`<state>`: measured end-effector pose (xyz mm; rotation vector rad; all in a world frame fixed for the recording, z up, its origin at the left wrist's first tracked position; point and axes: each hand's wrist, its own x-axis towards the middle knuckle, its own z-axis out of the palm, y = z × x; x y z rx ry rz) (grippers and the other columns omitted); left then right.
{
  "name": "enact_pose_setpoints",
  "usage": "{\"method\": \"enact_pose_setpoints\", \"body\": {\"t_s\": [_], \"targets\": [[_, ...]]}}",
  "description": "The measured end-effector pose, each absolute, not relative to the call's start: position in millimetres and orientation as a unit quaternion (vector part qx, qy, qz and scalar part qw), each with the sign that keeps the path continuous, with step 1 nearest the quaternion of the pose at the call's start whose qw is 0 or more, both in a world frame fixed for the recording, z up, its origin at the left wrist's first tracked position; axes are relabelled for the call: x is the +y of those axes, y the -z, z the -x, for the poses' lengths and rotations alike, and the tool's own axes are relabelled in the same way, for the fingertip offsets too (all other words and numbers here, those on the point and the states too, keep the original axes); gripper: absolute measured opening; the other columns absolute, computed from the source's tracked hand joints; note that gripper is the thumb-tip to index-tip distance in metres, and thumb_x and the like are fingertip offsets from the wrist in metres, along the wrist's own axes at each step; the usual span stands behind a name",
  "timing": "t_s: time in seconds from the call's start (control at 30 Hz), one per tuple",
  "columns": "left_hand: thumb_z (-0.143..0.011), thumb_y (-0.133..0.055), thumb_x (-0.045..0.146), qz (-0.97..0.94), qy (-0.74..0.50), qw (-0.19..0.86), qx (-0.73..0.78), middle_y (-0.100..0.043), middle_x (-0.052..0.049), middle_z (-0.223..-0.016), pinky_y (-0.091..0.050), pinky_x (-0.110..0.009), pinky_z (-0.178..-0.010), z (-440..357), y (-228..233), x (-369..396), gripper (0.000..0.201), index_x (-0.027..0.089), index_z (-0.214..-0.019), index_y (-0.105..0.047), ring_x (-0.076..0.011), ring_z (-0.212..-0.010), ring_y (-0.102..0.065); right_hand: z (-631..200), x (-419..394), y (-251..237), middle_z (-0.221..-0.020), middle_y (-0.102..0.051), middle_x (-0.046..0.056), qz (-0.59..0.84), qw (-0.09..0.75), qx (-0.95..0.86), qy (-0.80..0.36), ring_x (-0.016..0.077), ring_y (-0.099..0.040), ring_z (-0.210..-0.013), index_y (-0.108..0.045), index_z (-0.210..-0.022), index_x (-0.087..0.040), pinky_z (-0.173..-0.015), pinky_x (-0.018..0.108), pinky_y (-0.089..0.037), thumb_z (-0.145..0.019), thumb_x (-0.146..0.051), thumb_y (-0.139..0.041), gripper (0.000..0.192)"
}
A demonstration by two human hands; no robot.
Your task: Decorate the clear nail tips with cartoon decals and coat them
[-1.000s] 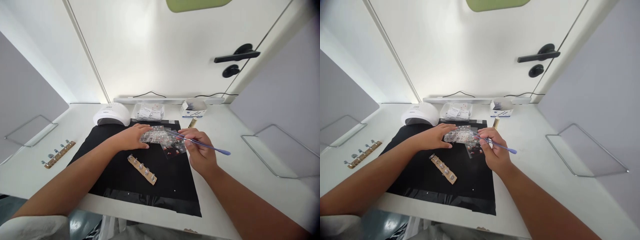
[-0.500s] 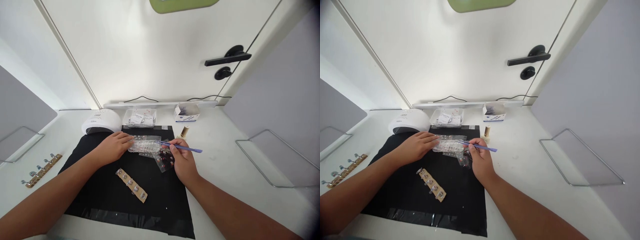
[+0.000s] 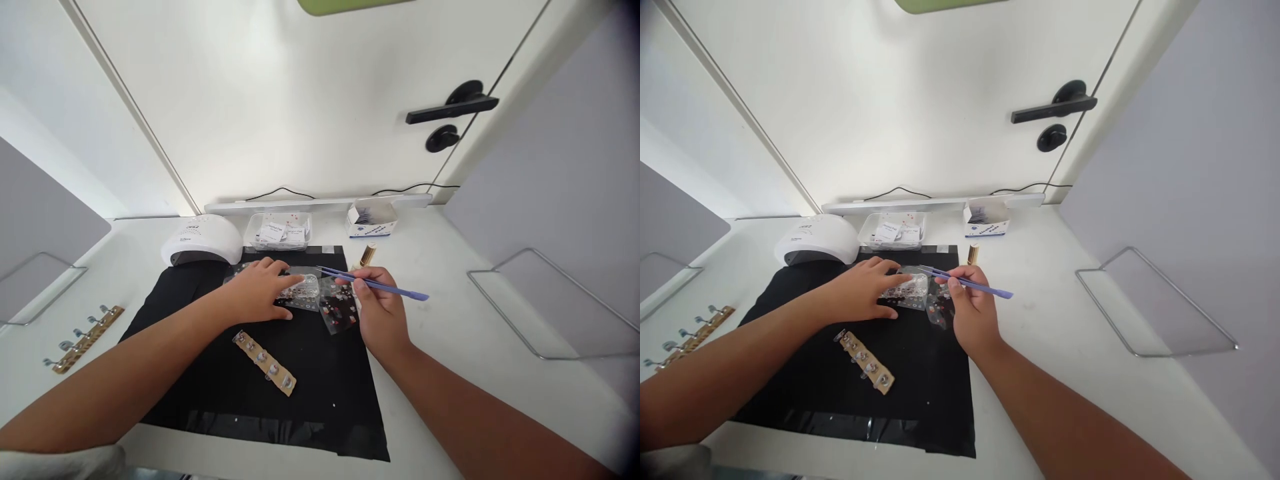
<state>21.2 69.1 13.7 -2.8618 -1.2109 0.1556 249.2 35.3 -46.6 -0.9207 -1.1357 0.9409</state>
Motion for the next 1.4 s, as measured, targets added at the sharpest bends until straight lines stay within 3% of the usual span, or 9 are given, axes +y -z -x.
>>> {"method": "enact_pose_setpoints", "body": {"t_s": [0.3,0.47,0.57,0.67,0.9,1.0,1.1,1.23,1.4], "targets": [[-0.094,-0.05,0.021,0.939,-0.025,0.115,-0.324,-0.066,-0.013,-0.121,-0.049,-0.041,-0.087,-15.7,-1.0,73.1,0.032,0.021,-0.123,-0.064,-0.0279,-0.102,-0.062,-249.3,31.3,44.0,-0.086,-0.071,0.0,0.308,0.688,-0.527,-0.393,0.0177,-0.07,-0.083,-0.062,-0.093,-0.027,-0.079,0.036,-0.054,-0.091,-0.031,-0.063,0.004],[-0.088,-0.05,0.009,0.915,0.084,0.217,-0.329,-0.066,-0.012,-0.11,-0.048,-0.038,-0.078,13.9,-8.1,62.5,0.039,0.023,-0.12,-0.068,-0.0258,-0.094,-0.06,-249.0,21.1,25.8,-0.084,-0.073,-0.001,0.248,0.698,-0.475,-0.474,0.0162,-0.069,-0.082,-0.065,-0.089,-0.027,-0.085,0.037,-0.055,-0.089,-0.029,-0.066,0.003],[-0.09,-0.046,0.009,0.872,0.184,0.273,-0.361,-0.061,-0.009,-0.086,-0.041,-0.031,-0.061,27.7,-10.4,40.9,0.04,0.024,-0.117,-0.071,-0.0215,-0.074,-0.055,-243.3,5.6,11.4,-0.077,-0.072,-0.003,0.188,0.629,-0.462,-0.597,0.0152,-0.069,-0.078,-0.065,-0.088,-0.027,-0.092,0.042,-0.055,-0.091,-0.031,-0.064,0.005],[-0.088,-0.053,0.011,0.831,0.285,0.298,-0.374,-0.054,-0.005,-0.077,-0.032,-0.026,-0.054,31.2,-9.6,13.4,0.036,0.029,-0.111,-0.074,-0.0174,-0.065,-0.048,-229.2,-13.4,1.3,-0.072,-0.072,-0.002,0.122,0.562,-0.452,-0.682,0.0184,-0.07,-0.089,-0.064,-0.09,-0.028,-0.1,0.049,-0.051,-0.092,-0.035,-0.061,0.009],[-0.085,-0.067,0.018,0.858,0.332,0.293,-0.26,-0.06,-0.004,-0.086,-0.036,-0.029,-0.063,24.7,-5.0,-13.8,0.039,0.029,-0.123,-0.067,-0.0166,-0.071,-0.049,-195.7,-33.8,-6.7,-0.076,-0.074,-0.002,0.102,0.602,-0.451,-0.651,0.0183,-0.07,-0.096,-0.065,-0.093,-0.029,-0.101,0.045,-0.05,-0.094,-0.032,-0.058,0.008],[-0.081,-0.064,0.012,0.867,0.383,0.207,-0.241,-0.056,-0.01,-0.109,-0.044,-0.034,-0.074,26.6,-1.3,-10.8,0.05,0.024,-0.13,-0.058,-0.0211,-0.089,-0.054,-193.1,-30.0,-7.0,-0.075,-0.075,-0.002,0.118,0.624,-0.493,-0.595,0.0172,-0.071,-0.091,-0.067,-0.093,-0.028,-0.098,0.041,-0.052,-0.094,-0.026,-0.058,0.009],[-0.08,-0.061,0.022,0.831,0.502,-0.037,-0.238,-0.046,-0.015,-0.126,-0.047,-0.043,-0.086,29.4,2.1,-8.1,0.059,0.02,-0.137,-0.045,-0.0281,-0.108,-0.05,-197.4,-22.5,-8.2,-0.075,-0.076,-0.002,0.13,0.634,-0.524,-0.554,0.0174,-0.071,-0.088,-0.068,-0.093,-0.028,-0.097,0.04,-0.052,-0.093,-0.026,-0.059,0.009],[-0.091,-0.054,0.032,0.741,0.518,-0.368,-0.216,-0.055,-0.011,-0.119,-0.05,-0.037,-0.079,27.4,4.4,-9.4,0.043,0.024,-0.133,-0.046,-0.0195,-0.09,-0.056,-205.3,-13.1,-8.8,-0.075,-0.076,-0.001,0.132,0.617,-0.559,-0.538,0.0185,-0.071,-0.086,-0.069,-0.093,-0.028,-0.094,0.042,-0.053,-0.093,-0.027,-0.061,0.008],[-0.09,-0.064,0.016,0.701,0.489,-0.472,-0.217,-0.062,-0.005,-0.103,-0.054,-0.03,-0.078,13.8,6.6,-17.6,0.044,0.028,-0.131,-0.052,-0.0139,-0.085,-0.061,-209.3,-7.8,-1.6,-0.077,-0.075,0.0,0.112,0.59,-0.579,-0.551,0.016,-0.069,-0.079,-0.069,-0.097,-0.026,-0.088,0.038,-0.055,-0.095,-0.024,-0.058,0.011]]}}
